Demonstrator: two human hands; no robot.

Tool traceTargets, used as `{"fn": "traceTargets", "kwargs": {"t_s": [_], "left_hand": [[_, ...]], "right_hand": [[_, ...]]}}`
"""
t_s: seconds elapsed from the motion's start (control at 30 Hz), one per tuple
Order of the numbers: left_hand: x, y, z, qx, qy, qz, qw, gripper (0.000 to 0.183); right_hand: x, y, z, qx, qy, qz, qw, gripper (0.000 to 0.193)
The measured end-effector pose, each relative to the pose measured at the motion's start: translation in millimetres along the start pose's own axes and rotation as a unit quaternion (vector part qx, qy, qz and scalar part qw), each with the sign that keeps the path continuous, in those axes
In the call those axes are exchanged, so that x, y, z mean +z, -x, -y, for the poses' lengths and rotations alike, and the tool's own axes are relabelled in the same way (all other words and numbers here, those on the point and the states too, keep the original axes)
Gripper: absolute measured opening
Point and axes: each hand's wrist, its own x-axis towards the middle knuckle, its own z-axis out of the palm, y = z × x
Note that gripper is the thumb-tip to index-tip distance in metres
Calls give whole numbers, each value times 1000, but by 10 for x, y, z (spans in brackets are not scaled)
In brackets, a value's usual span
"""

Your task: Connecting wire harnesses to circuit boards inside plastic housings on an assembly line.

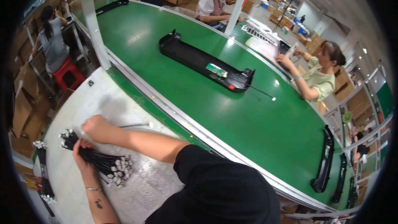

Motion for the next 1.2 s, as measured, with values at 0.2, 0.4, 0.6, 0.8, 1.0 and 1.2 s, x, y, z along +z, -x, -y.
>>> {"fn": "traceTargets", "kwargs": {"t_s": [0.2, 0.4, 0.6, 0.8, 1.0, 1.2], "left_hand": [[111, 163, -20, 14, -36, -55, 998, 8], [124, 99, 36, 2, -49, -42, 998, 7], [144, 81, 37, -1, -49, -32, 998, 7], [154, 88, 38, -2, -53, -47, 998, 7], [170, 123, 39, 7, -66, -71, 995, 7], [170, 118, 24, 13, -75, -53, 996, 8]], "right_hand": [[359, 58, -24, 46, -37, 3, 998, 11], [252, 13, 103, 34, -65, 64, 995, 18], [238, 14, 121, 65, -83, 85, 991, 16], [283, 4, 96, 107, -88, 95, 986, 20], [295, 17, 93, 107, -91, 77, 987, 23], [305, -15, 85, 93, -85, 94, 987, 20]]}}
